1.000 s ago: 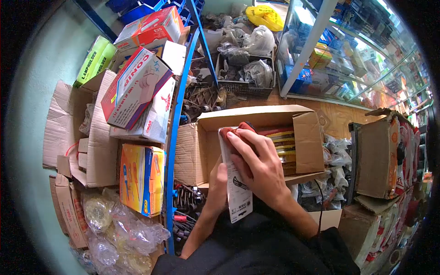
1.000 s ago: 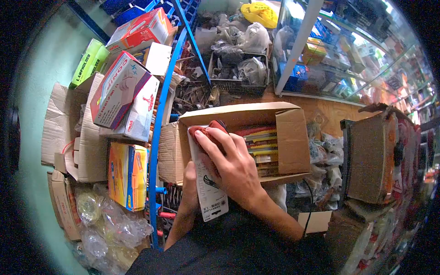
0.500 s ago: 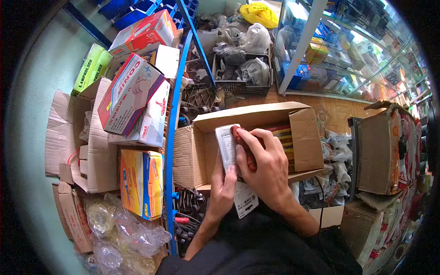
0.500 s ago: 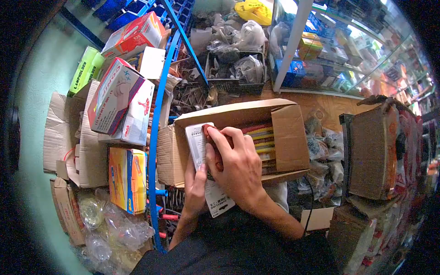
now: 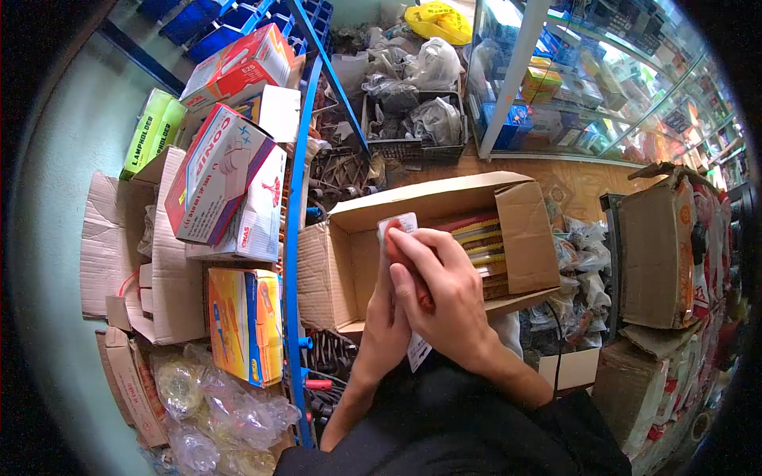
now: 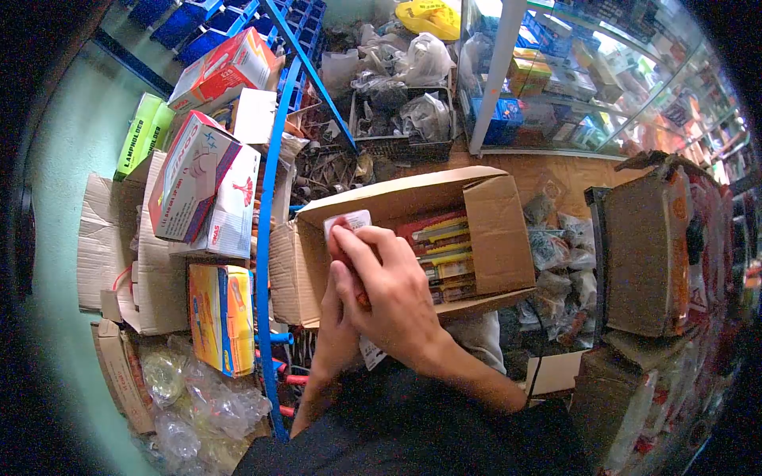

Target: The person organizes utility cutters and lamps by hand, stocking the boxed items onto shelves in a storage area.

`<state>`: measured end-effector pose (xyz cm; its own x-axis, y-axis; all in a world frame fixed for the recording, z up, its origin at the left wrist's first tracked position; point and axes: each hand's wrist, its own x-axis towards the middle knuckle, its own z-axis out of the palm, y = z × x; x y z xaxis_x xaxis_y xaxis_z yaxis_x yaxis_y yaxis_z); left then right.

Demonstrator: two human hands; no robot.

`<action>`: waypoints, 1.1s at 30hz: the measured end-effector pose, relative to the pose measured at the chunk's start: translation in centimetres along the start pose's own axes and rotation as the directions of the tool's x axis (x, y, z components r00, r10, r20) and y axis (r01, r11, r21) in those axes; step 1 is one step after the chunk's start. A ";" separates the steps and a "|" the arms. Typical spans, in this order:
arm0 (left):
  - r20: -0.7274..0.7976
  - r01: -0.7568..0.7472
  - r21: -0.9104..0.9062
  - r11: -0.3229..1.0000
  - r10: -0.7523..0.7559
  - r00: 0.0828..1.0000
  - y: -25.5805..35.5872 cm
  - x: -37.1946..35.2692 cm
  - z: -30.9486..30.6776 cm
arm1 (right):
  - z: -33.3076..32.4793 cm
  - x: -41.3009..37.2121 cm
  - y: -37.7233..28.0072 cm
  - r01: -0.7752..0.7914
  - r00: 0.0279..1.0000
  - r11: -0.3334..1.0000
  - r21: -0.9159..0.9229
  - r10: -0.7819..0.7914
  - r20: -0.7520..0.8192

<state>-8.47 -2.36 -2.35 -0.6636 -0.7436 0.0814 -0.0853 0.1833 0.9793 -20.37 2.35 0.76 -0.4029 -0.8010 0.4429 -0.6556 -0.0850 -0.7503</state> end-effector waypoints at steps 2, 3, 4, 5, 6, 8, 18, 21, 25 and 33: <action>-0.015 -0.029 -0.050 0.998 0.029 0.999 -0.1 -0.4 -0.1 | -0.2 0.2 0.1 0.077 0.997 0.997 0.016 -0.077 0.026; -0.021 -0.039 -0.073 0.997 0.038 0.999 -0.1 -0.6 -0.3 | -0.4 0.3 0.3 0.100 0.994 0.995 0.025 -0.101 0.048; -0.005 -0.010 -0.084 0.996 0.010 1.000 -0.3 -0.7 -0.8 | -0.7 0.3 0.6 0.124 0.989 0.992 0.035 -0.127 0.070; 0.009 0.018 -0.094 0.995 -0.017 1.000 -0.5 -0.7 -1.5 | -0.7 0.2 1.1 0.154 0.983 0.988 0.005 -0.153 0.103; 0.019 0.045 -0.105 0.993 -0.043 0.999 -0.4 -0.6 -1.9 | -0.8 0.0 1.4 0.167 0.976 0.986 -0.006 -0.165 0.140; 0.039 0.229 -0.480 0.847 -0.241 0.970 0.9 0.1 -1.7 | -1.2 -0.2 1.8 0.199 0.958 0.980 -0.029 -0.188 0.215; 0.001 0.165 -0.568 0.807 -0.200 0.980 0.2 -0.7 -0.5 | -1.1 0.0 1.5 0.239 0.963 0.965 -0.105 -0.223 0.149; -0.043 0.229 -0.692 0.685 -0.356 0.934 -1.2 -1.2 -1.2 | -0.5 -1.5 1.2 0.264 0.937 0.962 -0.072 -0.238 0.255; -0.099 0.244 -0.716 0.654 -0.441 0.892 -2.2 -1.0 -1.9 | -0.5 -2.7 0.9 0.262 0.920 0.965 -0.026 -0.241 0.308; -0.029 0.226 -0.608 0.761 -0.305 0.952 0.1 -1.3 -1.0 | -0.5 0.2 1.7 0.155 0.984 0.984 -0.091 -0.145 0.107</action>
<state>-6.86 -2.01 -2.22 -0.5839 -0.7825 -0.2163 0.2374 -0.4194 0.8762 -21.91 2.36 -0.22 -0.2331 -0.8387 0.4922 -0.7657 -0.1537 -0.6246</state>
